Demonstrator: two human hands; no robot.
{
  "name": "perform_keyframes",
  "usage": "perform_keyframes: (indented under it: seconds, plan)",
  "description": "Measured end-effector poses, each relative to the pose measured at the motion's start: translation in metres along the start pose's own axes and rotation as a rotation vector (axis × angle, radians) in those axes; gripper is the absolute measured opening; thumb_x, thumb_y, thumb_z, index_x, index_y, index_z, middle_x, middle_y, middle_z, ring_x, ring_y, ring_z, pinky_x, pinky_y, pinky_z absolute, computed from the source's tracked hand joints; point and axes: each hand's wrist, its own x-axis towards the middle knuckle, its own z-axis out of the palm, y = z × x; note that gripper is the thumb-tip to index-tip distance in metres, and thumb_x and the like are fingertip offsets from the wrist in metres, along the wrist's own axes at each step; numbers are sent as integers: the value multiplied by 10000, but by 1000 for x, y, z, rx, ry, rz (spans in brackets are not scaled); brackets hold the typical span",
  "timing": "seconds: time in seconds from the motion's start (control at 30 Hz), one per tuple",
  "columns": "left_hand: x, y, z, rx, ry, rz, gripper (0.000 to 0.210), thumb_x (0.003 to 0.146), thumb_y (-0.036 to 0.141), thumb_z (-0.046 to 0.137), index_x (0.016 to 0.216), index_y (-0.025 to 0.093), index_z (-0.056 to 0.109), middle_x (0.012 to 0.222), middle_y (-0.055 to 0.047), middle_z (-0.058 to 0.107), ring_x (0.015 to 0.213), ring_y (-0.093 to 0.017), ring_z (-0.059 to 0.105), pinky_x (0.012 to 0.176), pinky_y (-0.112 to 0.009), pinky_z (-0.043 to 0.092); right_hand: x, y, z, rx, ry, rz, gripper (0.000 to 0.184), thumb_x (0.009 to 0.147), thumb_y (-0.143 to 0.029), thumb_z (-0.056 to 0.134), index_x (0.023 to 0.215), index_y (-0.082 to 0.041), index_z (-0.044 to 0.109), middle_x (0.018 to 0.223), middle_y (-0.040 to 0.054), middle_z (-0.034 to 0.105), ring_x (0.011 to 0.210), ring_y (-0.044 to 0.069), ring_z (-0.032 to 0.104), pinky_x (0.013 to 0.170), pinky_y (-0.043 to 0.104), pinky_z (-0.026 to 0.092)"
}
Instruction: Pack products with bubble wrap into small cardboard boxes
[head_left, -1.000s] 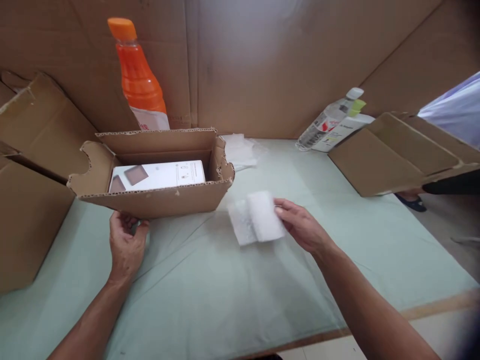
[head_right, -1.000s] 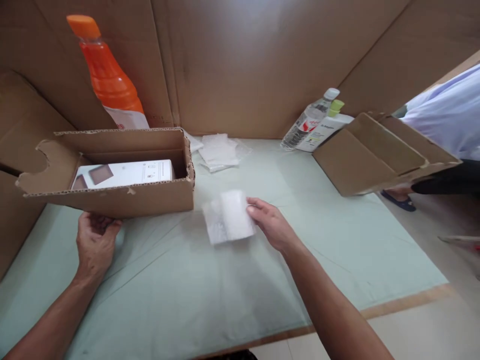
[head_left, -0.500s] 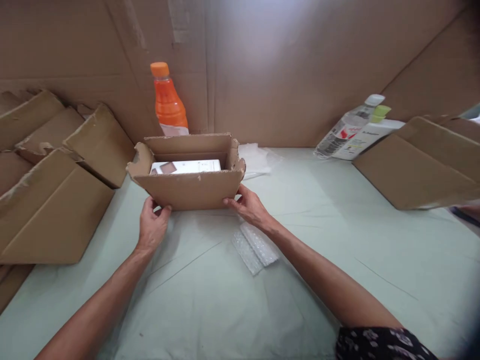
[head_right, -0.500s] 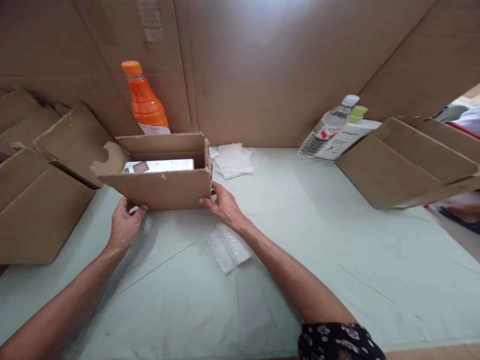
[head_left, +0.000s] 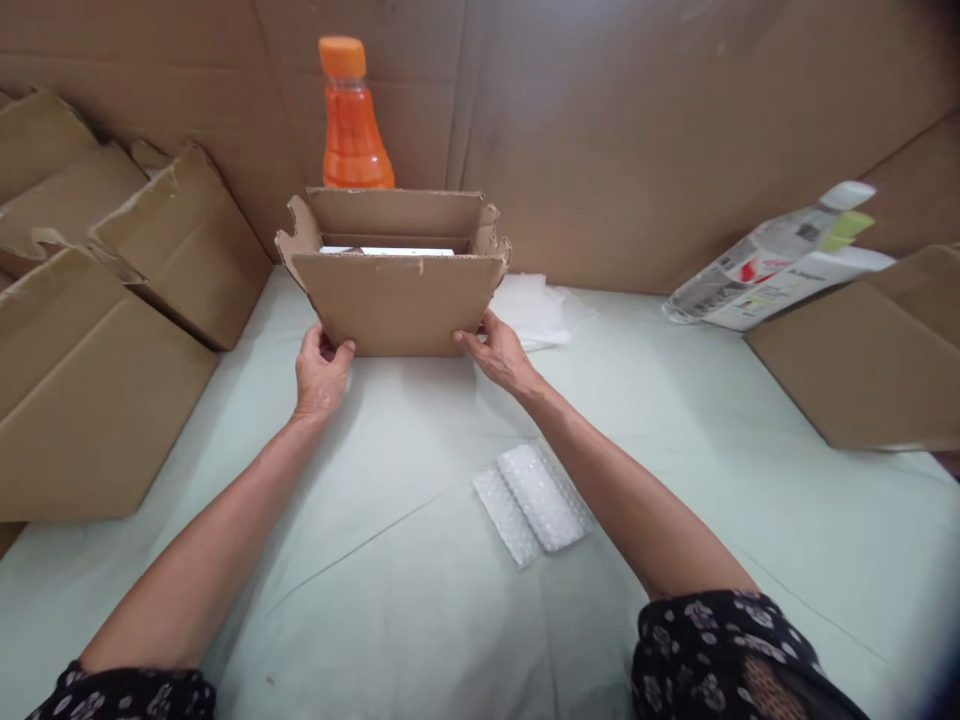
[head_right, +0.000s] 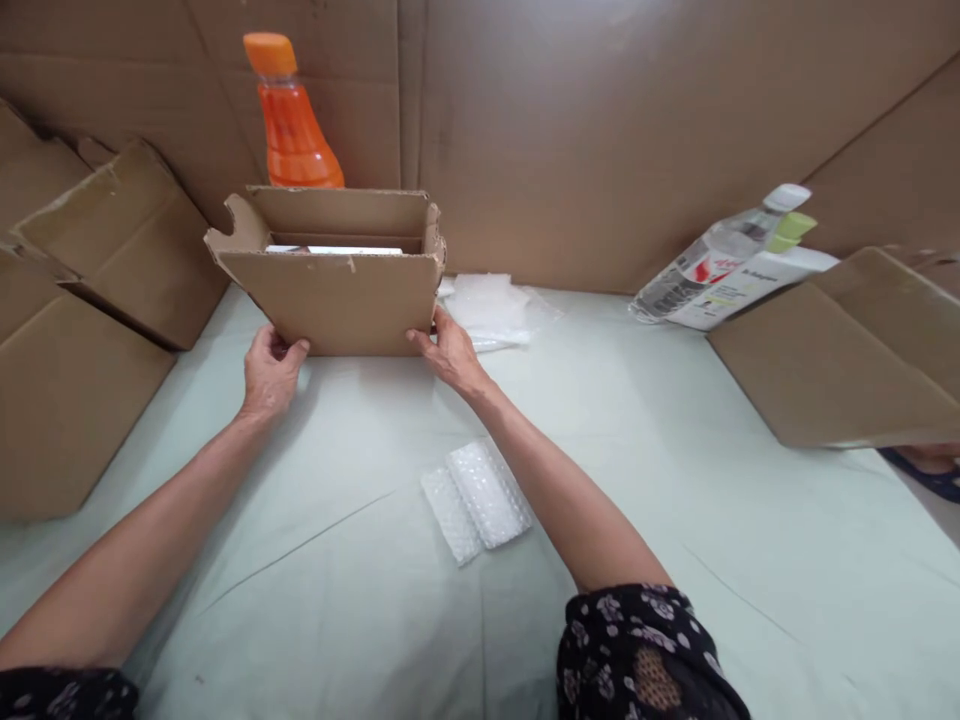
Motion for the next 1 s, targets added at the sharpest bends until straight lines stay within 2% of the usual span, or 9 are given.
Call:
perform_keyframes:
  seconds: [0.13, 0.3, 0.4, 0.47, 0.63, 0.77, 0.87, 0.93, 1.0]
  plan:
    - [-22, 3, -15, 65, -26, -38, 573, 856, 192, 646, 1379, 71, 447, 1293, -162, 612, 1182, -218, 637, 1103, -408, 475, -32, -2, -25, 19, 7, 22, 527, 870, -433, 588, 1316, -156, 634, 1344, 143, 681, 1109, 288, 676, 964, 458, 549]
    - [-110, 11, -58, 195, -228, 16, 526, 812, 232, 669, 1324, 154, 577, 1300, -133, 647, 1170, -233, 645, 1108, -436, 488, -155, -19, -79, -135, -20, -2, 370, 940, -492, 597, 1171, -241, 742, 1241, 87, 738, 1140, 275, 682, 1010, 482, 534]
    - [-162, 21, -71, 292, -416, 109, 391, 828, 302, 642, 1205, 207, 684, 1300, -115, 660, 1225, -277, 629, 1099, -465, 504, -222, -23, -80, -311, -58, -35, 542, 861, -574, 700, 1286, -239, 692, 1399, 139, 654, 1285, 355, 609, 1083, 590, 466]
    - [-182, 30, -67, 301, -502, 142, 372, 838, 318, 626, 1190, 223, 703, 1316, -115, 652, 1281, -298, 601, 1114, -483, 493, -244, -20, -69, -429, -60, -13, 611, 828, -555, 721, 1328, -207, 666, 1465, 189, 594, 1298, 413, 590, 1051, 641, 465]
    - [-184, 62, -37, 168, -647, 66, 604, 799, 427, 723, 1351, 209, 608, 1422, -148, 582, 1328, -332, 571, 1127, -520, 468, -236, -35, -55, -222, 99, 77, 321, 952, -366, 538, 1175, -231, 726, 1197, 98, 753, 1056, 292, 709, 933, 475, 560]
    - [-165, 77, -32, 44, -680, 7, 910, 690, 487, 842, 1480, 221, 477, 1524, -171, 506, 1432, -370, 473, 1154, -540, 415, -215, -62, -52, 283, -52, 128, 361, 920, -489, 624, 1119, -211, 738, 1027, 63, 766, 901, 233, 707, 821, 377, 576]
    - [-156, 75, -38, -18, -844, -144, 832, 695, 428, 828, 1433, 201, 518, 1248, -142, 675, 1187, -313, 644, 1001, -463, 507, -198, -59, -42, 496, -131, 210, 477, 912, -579, 597, 1163, -193, 721, 1003, 72, 750, 839, 215, 687, 791, 378, 573]
    - [-155, 70, -43, -58, -933, -286, 759, 729, 398, 778, 1409, 172, 528, 924, -50, 689, 874, -218, 677, 817, -365, 521, -191, -49, -36, 391, -47, 226, 478, 918, -569, 580, 1165, -182, 713, 1066, 94, 742, 905, 230, 686, 822, 393, 566]
    - [-157, 65, -47, -73, -901, -381, 722, 740, 377, 734, 1390, 141, 526, 743, 28, 603, 682, -152, 591, 694, -300, 464, -192, -42, -34, 202, 117, 196, 413, 927, -510, 586, 1132, -177, 717, 1129, 110, 735, 976, 241, 683, 864, 402, 556]
